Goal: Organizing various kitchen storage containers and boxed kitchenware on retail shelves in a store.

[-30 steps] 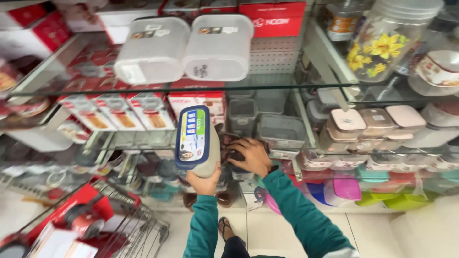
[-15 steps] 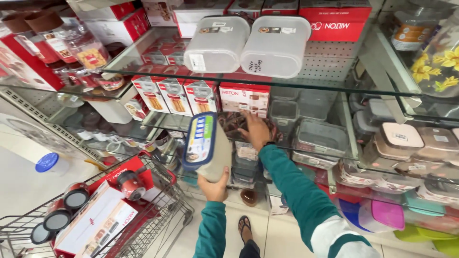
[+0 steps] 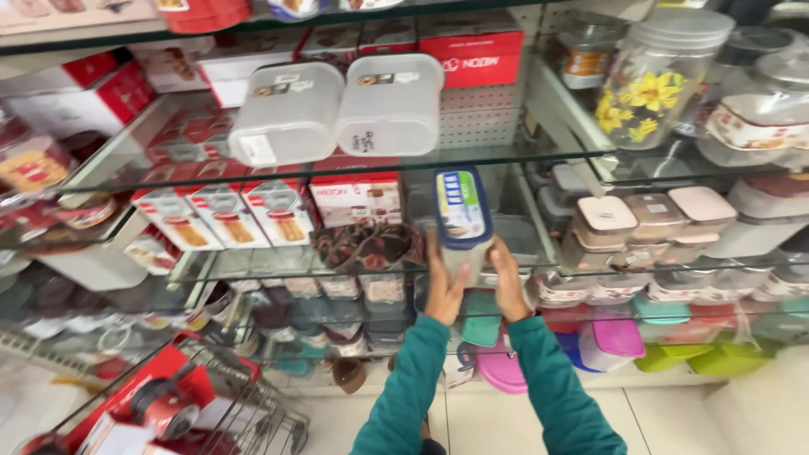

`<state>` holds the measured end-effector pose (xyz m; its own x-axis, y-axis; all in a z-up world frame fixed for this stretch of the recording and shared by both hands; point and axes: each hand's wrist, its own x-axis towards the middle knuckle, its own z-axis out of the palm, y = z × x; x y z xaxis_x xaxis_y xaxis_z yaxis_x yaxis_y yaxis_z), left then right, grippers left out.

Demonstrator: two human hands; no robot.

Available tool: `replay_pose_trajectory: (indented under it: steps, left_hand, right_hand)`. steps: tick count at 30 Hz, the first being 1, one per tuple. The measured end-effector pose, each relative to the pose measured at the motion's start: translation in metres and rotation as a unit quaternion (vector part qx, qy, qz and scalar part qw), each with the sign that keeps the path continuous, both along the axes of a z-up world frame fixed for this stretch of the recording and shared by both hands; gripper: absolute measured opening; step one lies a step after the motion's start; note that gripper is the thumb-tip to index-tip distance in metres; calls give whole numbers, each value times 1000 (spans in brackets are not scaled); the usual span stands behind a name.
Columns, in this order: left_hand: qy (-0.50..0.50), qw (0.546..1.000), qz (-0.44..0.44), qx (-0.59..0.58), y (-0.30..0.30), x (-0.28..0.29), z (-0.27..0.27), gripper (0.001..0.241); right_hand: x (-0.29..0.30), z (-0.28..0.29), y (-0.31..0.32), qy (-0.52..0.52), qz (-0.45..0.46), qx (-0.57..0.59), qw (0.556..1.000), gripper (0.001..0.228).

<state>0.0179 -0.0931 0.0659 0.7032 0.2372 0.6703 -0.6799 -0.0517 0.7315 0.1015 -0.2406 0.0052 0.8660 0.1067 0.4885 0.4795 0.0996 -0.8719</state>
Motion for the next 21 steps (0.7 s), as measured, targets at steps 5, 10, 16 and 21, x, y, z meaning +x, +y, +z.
replay_pose_trajectory:
  steps: [5, 10, 16, 21]
  left_hand:
    - [171, 975, -56, 127, -28, 87, -61, 95]
    - [106, 986, -125, 27, -27, 170, -125, 87]
    - [184, 981, -11, 62, 14, 161, -22, 70]
    - [152, 951, 76, 260, 30, 262, -44, 128]
  right_hand:
    - [49, -23, -61, -28, 97, -24, 995, 79]
    - [28, 57, -49, -127, -34, -257, 957, 106]
    - [110, 18, -73, -77, 27, -99, 992, 115]
    - [195, -21, -88, 24, -44, -166, 985, 86]
